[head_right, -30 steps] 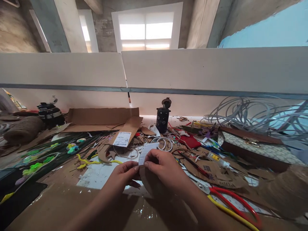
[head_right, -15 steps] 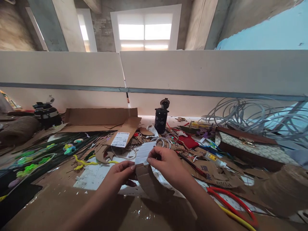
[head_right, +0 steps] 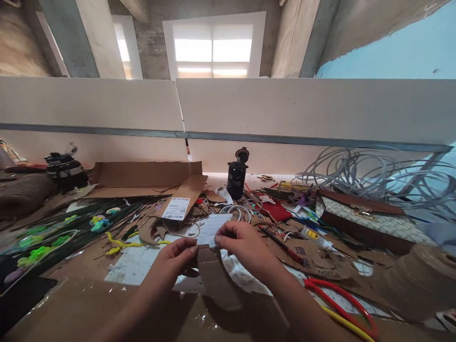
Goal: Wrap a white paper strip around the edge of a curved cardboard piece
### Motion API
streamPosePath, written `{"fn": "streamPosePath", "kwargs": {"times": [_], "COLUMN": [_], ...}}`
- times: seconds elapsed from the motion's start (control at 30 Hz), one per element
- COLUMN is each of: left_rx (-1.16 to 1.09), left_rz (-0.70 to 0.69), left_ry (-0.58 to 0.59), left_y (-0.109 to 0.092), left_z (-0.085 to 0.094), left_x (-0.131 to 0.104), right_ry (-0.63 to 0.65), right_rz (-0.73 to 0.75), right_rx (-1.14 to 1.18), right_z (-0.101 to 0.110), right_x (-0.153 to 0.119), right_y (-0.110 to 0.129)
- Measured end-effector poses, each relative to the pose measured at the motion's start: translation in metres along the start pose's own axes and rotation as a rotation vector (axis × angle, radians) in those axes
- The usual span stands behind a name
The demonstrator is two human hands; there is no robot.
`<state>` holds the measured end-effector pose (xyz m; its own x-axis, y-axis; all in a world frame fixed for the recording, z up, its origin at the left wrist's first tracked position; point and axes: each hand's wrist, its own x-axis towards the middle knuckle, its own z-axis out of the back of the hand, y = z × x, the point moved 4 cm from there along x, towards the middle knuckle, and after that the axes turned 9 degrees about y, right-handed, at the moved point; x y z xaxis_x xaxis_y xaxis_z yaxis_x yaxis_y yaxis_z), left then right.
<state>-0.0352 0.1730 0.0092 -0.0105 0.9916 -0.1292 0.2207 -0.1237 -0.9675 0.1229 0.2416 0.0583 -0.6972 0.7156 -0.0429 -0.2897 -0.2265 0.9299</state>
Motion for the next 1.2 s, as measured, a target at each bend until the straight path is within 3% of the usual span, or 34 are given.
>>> {"fn": "streamPosePath", "kwargs": {"times": [0.2,0.53,1.2], "left_rx": [0.069,-0.031,-0.024], "left_rz": [-0.084,-0.004,-0.025], "left_ry": [-0.077,-0.048,0.018], "left_y": [-0.004,0.004,-0.002], "left_z": [-0.005,-0.004,-0.005], "left_x": [-0.007,-0.001,-0.006], "right_ry": [-0.122,-0.022,-0.046], "right_rz": [0.039,0.020,-0.029], "right_rx": [-0.275,-0.141,-0.141], "right_z": [-0.008,-0.022,-0.021], "right_x": [-0.008,0.000,0.000], "right_y": [0.012,-0.003,0.000]}}
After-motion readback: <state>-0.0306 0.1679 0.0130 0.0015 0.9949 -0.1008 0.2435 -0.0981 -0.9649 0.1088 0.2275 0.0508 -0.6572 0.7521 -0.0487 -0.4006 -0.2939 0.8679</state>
